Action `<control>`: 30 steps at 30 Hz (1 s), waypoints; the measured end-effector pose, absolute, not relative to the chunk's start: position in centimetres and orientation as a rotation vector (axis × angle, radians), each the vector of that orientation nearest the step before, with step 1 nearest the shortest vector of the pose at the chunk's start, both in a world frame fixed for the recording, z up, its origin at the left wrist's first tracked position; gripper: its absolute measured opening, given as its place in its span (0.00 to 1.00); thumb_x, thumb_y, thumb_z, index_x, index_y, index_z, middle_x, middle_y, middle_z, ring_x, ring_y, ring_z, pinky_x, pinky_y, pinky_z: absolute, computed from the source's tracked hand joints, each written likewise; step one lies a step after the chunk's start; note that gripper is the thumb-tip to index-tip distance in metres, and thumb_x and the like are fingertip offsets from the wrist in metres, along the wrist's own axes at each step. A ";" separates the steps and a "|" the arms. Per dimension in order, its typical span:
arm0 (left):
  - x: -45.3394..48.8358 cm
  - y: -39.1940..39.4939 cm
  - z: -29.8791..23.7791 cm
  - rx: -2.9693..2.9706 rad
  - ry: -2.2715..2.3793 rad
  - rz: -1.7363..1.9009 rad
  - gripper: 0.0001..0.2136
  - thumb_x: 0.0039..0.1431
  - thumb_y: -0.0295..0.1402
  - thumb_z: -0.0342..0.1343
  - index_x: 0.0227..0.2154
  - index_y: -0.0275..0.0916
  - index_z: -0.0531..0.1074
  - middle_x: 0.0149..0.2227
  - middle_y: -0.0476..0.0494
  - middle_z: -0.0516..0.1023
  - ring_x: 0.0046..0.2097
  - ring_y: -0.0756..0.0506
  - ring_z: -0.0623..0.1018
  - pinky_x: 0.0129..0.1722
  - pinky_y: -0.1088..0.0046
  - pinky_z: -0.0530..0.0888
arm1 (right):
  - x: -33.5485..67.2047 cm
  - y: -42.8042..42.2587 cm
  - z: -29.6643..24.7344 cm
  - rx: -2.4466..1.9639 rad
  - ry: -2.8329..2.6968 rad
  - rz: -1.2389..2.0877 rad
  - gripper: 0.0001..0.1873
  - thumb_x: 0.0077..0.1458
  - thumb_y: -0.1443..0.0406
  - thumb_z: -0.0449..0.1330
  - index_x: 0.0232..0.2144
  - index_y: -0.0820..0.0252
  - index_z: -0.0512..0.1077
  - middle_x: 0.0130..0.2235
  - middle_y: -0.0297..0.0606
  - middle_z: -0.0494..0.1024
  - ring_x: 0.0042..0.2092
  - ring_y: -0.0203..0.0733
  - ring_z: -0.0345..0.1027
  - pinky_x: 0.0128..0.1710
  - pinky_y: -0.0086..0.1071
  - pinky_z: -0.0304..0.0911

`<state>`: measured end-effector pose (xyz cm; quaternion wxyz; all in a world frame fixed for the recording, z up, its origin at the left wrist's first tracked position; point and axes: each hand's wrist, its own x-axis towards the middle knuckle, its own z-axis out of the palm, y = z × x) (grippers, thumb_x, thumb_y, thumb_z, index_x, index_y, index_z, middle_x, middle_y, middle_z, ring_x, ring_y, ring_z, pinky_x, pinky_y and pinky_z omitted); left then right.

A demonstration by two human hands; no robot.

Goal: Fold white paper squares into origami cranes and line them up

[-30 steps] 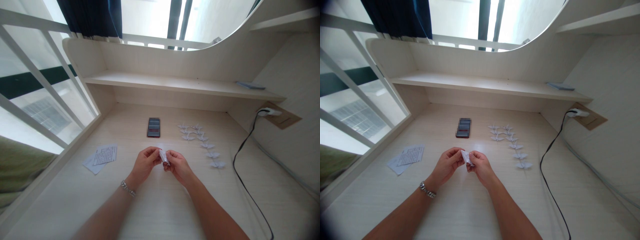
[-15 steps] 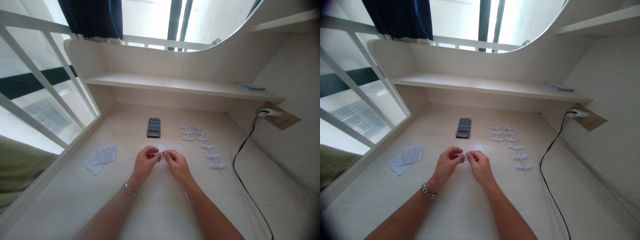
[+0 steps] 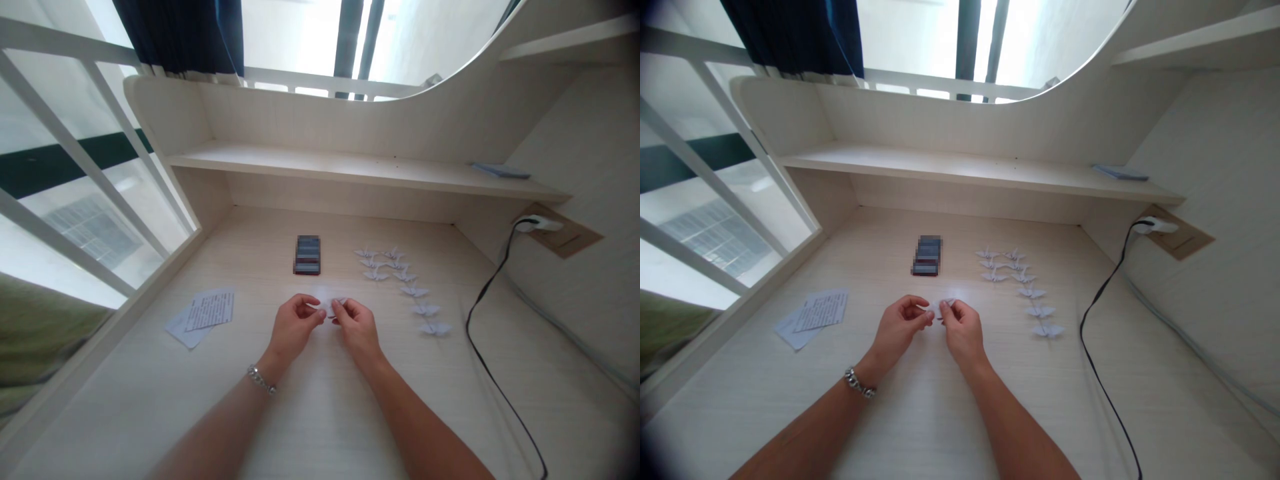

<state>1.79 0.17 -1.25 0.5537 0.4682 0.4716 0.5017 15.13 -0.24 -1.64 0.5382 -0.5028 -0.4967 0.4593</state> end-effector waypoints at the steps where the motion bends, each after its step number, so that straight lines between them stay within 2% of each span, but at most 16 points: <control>1: 1.8 0.2 -1.3 1.111 1.130 1.174 0.14 0.42 0.33 0.62 0.33 0.35 0.70 0.22 0.48 0.75 0.26 0.49 0.75 0.26 0.76 0.69 | 15.0 -0.2 -1.7 -1.192 -1.170 1.111 0.15 0.50 0.56 0.56 0.21 0.62 0.68 0.21 0.32 0.68 0.26 0.35 0.62 0.27 0.29 0.60; 6: 1.6 0.2 -1.5 1.221 1.207 1.126 0.15 0.42 0.36 0.61 0.34 0.35 0.72 0.20 0.48 0.74 0.24 0.50 0.73 0.24 0.77 0.66 | 15.0 -0.3 -1.6 -1.196 -1.184 1.165 0.16 0.50 0.55 0.56 0.24 0.62 0.68 0.23 0.33 0.69 0.27 0.36 0.63 0.27 0.29 0.61; 12: 1.4 0.0 -1.7 1.396 1.198 1.060 0.11 0.46 0.39 0.58 0.27 0.35 0.73 0.25 0.45 0.76 0.28 0.48 0.73 0.28 0.75 0.67 | 15.4 -0.2 -1.5 -1.195 -1.270 1.106 0.12 0.49 0.58 0.59 0.27 0.63 0.70 0.25 0.36 0.71 0.28 0.37 0.62 0.29 0.30 0.60; 15: 1.4 0.1 -1.5 1.436 1.174 1.011 0.11 0.46 0.39 0.58 0.24 0.35 0.72 0.25 0.45 0.75 0.27 0.49 0.72 0.28 0.75 0.66 | 15.5 -0.1 -1.4 -1.156 -1.224 1.129 0.11 0.47 0.60 0.60 0.30 0.63 0.70 0.26 0.36 0.71 0.28 0.37 0.63 0.29 0.30 0.60; 22: 1.6 0.2 -0.7 1.326 1.065 1.014 0.12 0.50 0.40 0.54 0.26 0.34 0.69 0.20 0.51 0.67 0.22 0.53 0.66 0.22 0.78 0.62 | 15.5 -0.4 -1.0 -1.129 -1.184 1.212 0.14 0.44 0.64 0.62 0.35 0.60 0.65 0.25 0.32 0.71 0.25 0.34 0.63 0.24 0.27 0.59; 26: 1.5 0.3 -1.3 1.366 1.108 1.055 0.11 0.52 0.39 0.53 0.26 0.34 0.68 0.20 0.51 0.67 0.23 0.53 0.66 0.23 0.78 0.62 | 15.4 -0.3 -1.4 -1.128 -1.149 1.244 0.18 0.44 0.62 0.63 0.38 0.60 0.64 0.23 0.30 0.71 0.24 0.34 0.64 0.25 0.27 0.61; 28: 1.5 0.4 -1.7 1.376 1.163 1.090 0.11 0.52 0.40 0.53 0.26 0.34 0.69 0.20 0.51 0.68 0.23 0.52 0.66 0.23 0.78 0.63 | 15.4 0.0 -1.8 -1.146 -1.120 1.283 0.19 0.44 0.59 0.62 0.37 0.61 0.65 0.24 0.32 0.72 0.25 0.35 0.65 0.26 0.29 0.62; 30: 1.4 0.5 -1.9 1.371 1.202 1.115 0.12 0.52 0.40 0.53 0.26 0.35 0.69 0.20 0.50 0.68 0.23 0.52 0.67 0.23 0.78 0.63 | 15.5 0.2 -2.2 -1.177 -1.144 1.332 0.16 0.44 0.57 0.61 0.32 0.63 0.67 0.24 0.34 0.72 0.25 0.35 0.65 0.27 0.30 0.62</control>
